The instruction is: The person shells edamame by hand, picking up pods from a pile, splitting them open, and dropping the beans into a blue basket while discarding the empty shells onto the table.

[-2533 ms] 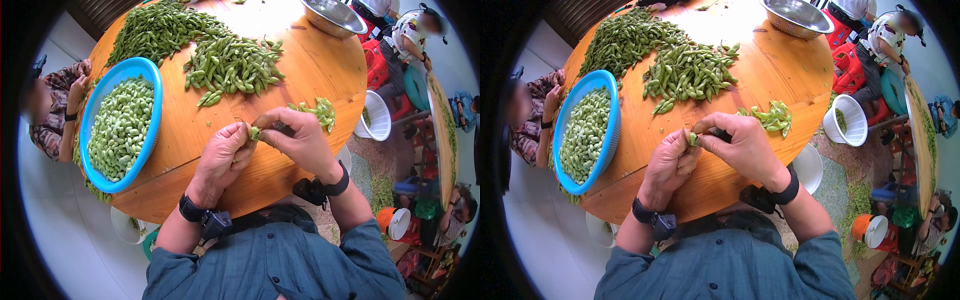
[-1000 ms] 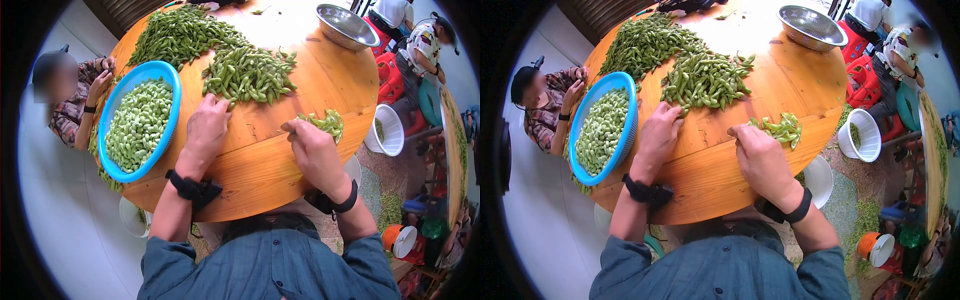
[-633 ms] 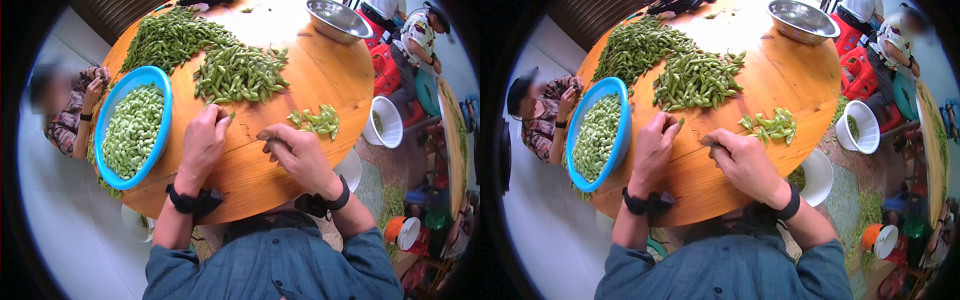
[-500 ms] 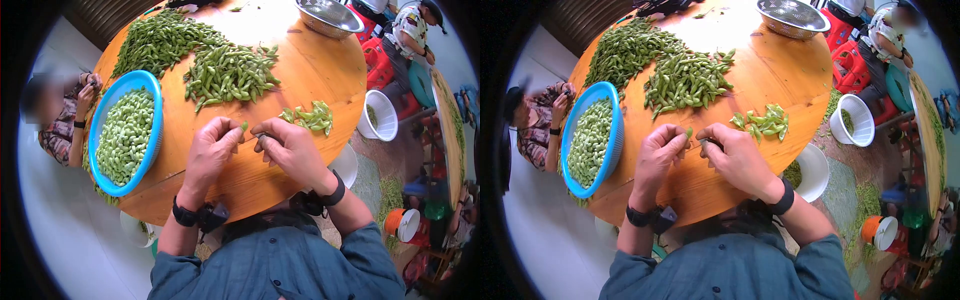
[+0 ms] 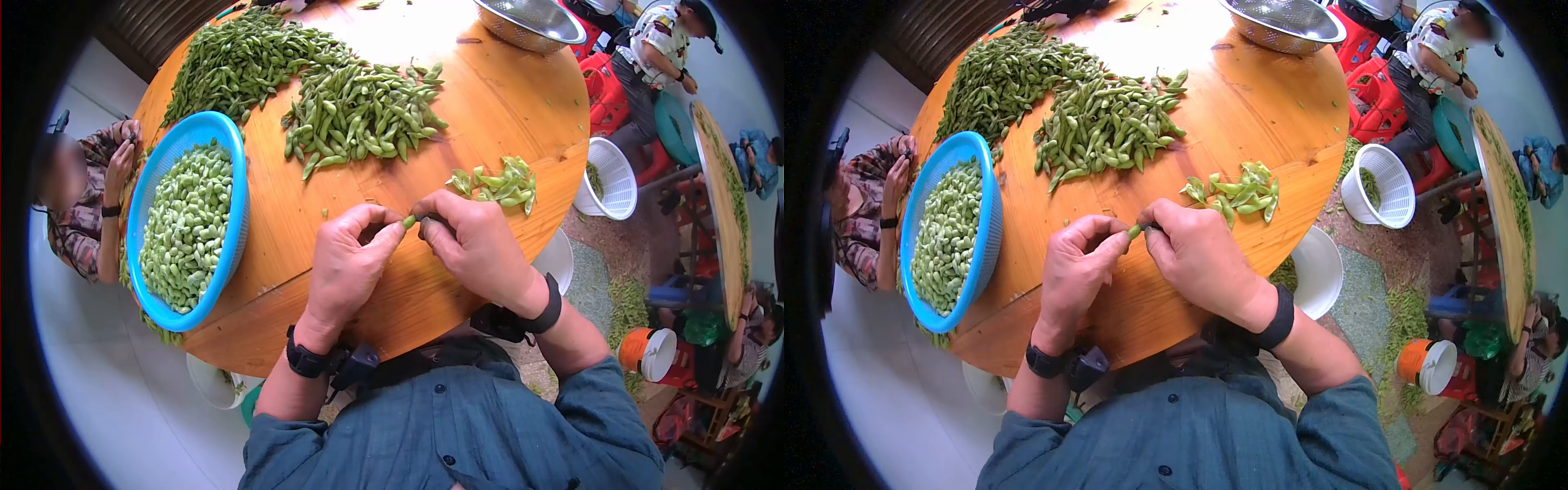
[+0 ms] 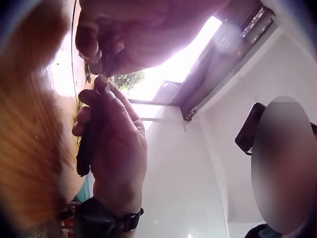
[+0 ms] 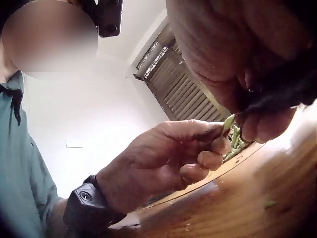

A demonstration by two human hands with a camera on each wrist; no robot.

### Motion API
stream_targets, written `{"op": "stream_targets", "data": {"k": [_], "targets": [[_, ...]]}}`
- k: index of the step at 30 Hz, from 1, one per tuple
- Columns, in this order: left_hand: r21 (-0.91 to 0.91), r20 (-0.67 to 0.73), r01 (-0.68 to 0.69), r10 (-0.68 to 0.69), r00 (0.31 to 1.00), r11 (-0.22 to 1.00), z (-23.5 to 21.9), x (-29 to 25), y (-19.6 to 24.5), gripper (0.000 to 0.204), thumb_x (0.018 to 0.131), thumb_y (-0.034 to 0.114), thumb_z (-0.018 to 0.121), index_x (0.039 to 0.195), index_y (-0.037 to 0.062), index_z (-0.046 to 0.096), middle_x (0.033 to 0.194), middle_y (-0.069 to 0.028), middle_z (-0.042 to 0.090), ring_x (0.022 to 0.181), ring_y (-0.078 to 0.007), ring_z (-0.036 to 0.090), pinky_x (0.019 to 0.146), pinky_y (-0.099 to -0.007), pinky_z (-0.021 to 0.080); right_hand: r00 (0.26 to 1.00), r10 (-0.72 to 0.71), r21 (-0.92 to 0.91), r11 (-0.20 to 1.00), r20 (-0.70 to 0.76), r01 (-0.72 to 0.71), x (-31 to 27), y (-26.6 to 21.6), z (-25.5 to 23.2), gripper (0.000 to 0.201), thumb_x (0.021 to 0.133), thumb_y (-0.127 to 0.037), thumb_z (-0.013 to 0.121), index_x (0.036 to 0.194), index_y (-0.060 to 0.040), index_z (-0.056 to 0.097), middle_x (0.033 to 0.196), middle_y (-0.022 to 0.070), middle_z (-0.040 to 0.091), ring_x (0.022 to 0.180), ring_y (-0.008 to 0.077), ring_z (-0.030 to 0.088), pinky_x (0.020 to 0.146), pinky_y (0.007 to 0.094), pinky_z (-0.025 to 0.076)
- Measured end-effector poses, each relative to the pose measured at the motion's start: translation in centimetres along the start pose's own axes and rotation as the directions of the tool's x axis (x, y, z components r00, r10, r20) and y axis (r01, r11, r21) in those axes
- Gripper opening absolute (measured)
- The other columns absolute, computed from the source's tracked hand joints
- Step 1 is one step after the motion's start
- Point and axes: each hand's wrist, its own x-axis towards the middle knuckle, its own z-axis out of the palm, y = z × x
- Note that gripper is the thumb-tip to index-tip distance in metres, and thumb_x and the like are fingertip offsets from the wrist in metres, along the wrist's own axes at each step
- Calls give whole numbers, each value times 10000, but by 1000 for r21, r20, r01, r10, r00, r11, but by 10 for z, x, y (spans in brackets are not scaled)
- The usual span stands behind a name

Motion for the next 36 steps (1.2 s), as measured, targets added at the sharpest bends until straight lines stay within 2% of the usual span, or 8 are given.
{"op": "stream_targets", "data": {"k": [6, 16, 20, 22, 24, 29, 31, 36], "targets": [[58, -29, -29, 31, 999, 998, 1, -2, 0, 118, 889, 74, 652, 900, -43, 667, 750, 3, 638, 688, -37, 545, 621, -220, 466, 995, -101, -170, 980, -1, 99, 0, 0, 5, 121, 852, 2, 572, 972, 9, 592, 812, 212, 643, 758, 381, 648, 654, 412, 511], [275, -27, -202, 217, 976, 940, 5, -5, 0, 84, 859, 32, 643, 861, -52, 634, 725, -100, 631, 621, -123, 571, 586, -281, 474, 991, -105, -190, 975, 86, 120, 0, 2, 6, 120, 842, 20, 562, 961, 7, 562, 794, 230, 627, 753, 411, 622, 646, 441, 498], [217, -13, -229, 237, 971, 949, 0, -4, -6, 86, 888, 51, 622, 876, -32, 641, 728, -65, 626, 592, -100, 546, 552, -257, 450, 989, -95, -53, 993, 117, 101, 3, 5, 2, 97, 873, 4, 549, 968, 12, 571, 742, 160, 627, 631, 284, 627, 574, 361, 489], [-121, 125, 126, -110, 986, 985, -6, -4, 2, 112, 931, 94, 600, 913, -13, 628, 726, 18, 569, 577, -34, 483, 509, -191, 399, 986, -46, 60, 997, 160, 37, 4, 1, -4, 80, 897, -9, 541, 968, 9, 575, 723, 114, 630, 587, 209, 622, 546, 317, 485], [-236, 178, 187, -147, 973, 954, -9, -2, 3, 118, 939, 105, 595, 926, -8, 625, 727, 15, 572, 559, -39, 483, 493, -188, 395, 931, 209, 377, 871, 299, -316, 6, -3, -8, 77, 906, -39, 522, 912, -1, 588, 678, 89, 609, 555, 164, 596, 528, 302, 489], [-395, 271, 256, -154, 950, 882, -7, 1, -3, 92, 952, 106, 586, 950, 21, 619, 756, 11, 578, 563, -29, 465, 493, -183, 383, 918, 255, 440, 817, 305, -373, 6, -4, -7, 120, 928, -56, 489, 902, 6, 588, 683, 30, 598, 559, 71, 555, 502, 241, 474], [-241, 60, 39, -25, 998, 970, 1, -2, -2, 79, 937, 90, 611, 936, 15, 635, 781, 1, 595, 591, -52, 503, 525, -203, 415, 921, 265, 431, 823, 284, -370, 7, -6, -6, 125, 929, -60, 488, 898, 7, 589, 682, 35, 602, 550, 79, 560, 496, 241, 476], [90, -13, -256, 258, 966, 962, 5, -3, -3, 77, 896, 64, 659, 922, -9, 655, 805, -16, 623, 672, -82, 565, 594, -251, 469, 922, 318, 440, 811, 220, -384, 6, -9, -5, 128, 920, -63, 496, 895, 17, 593, 657, 37, 597, 530, 77, 560, 481, 241, 474]]}}
